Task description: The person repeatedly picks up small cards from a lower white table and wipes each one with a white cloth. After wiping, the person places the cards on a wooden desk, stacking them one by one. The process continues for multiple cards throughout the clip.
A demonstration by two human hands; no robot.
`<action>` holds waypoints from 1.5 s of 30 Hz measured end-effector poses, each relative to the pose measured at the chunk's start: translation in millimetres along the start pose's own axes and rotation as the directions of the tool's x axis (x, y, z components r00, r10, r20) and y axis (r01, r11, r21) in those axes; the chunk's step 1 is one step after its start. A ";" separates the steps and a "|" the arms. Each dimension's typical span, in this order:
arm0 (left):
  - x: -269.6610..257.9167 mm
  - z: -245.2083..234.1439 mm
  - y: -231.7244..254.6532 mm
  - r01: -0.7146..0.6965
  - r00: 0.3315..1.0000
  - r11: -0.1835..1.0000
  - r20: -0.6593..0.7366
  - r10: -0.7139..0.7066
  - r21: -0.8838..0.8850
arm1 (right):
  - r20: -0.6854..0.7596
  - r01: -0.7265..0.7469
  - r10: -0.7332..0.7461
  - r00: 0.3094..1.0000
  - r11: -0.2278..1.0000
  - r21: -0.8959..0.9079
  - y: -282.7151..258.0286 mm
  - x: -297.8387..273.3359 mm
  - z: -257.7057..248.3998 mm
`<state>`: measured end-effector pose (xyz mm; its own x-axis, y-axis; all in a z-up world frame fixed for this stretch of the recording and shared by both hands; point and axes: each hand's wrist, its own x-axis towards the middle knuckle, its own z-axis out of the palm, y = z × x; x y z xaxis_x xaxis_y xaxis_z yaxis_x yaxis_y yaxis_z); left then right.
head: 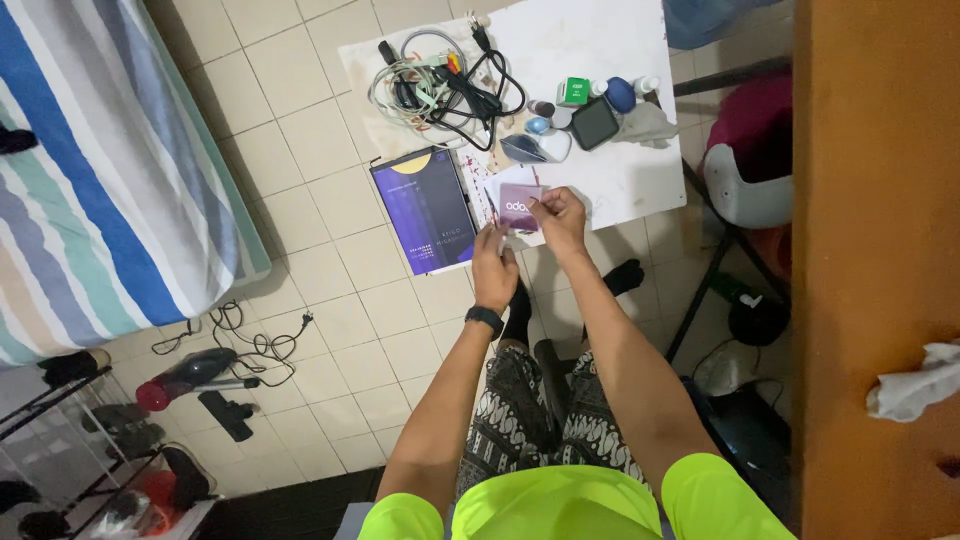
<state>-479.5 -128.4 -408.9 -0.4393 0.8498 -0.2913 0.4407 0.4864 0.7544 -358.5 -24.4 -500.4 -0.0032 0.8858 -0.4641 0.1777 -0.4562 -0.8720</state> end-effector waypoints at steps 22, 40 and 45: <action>-171.2 -118.9 279.4 0.738 0.610 0.298 0.788 0.089 -0.605 | 0.015 0.001 -0.006 1.000 0.943 0.332 -249.2 -299.4 -203.9; -232.9 17.1 413.0 0.770 0.476 0.451 0.877 0.067 -0.452 | -0.557 -0.319 -0.112 0.823 0.720 -0.616 -211.6 -257.6 -485.4; -242.7 62.4 447.6 0.789 0.472 0.427 0.881 0.039 -0.442 | -0.515 0.105 -0.424 0.745 0.837 -0.537 -117.8 -223.0 -505.0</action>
<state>-126.7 -104.3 -37.2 0.4995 0.5990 -0.6259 -0.5045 0.7884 0.3520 118.2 -125.1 -215.4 0.4290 0.8973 0.1037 0.6769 -0.2433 -0.6947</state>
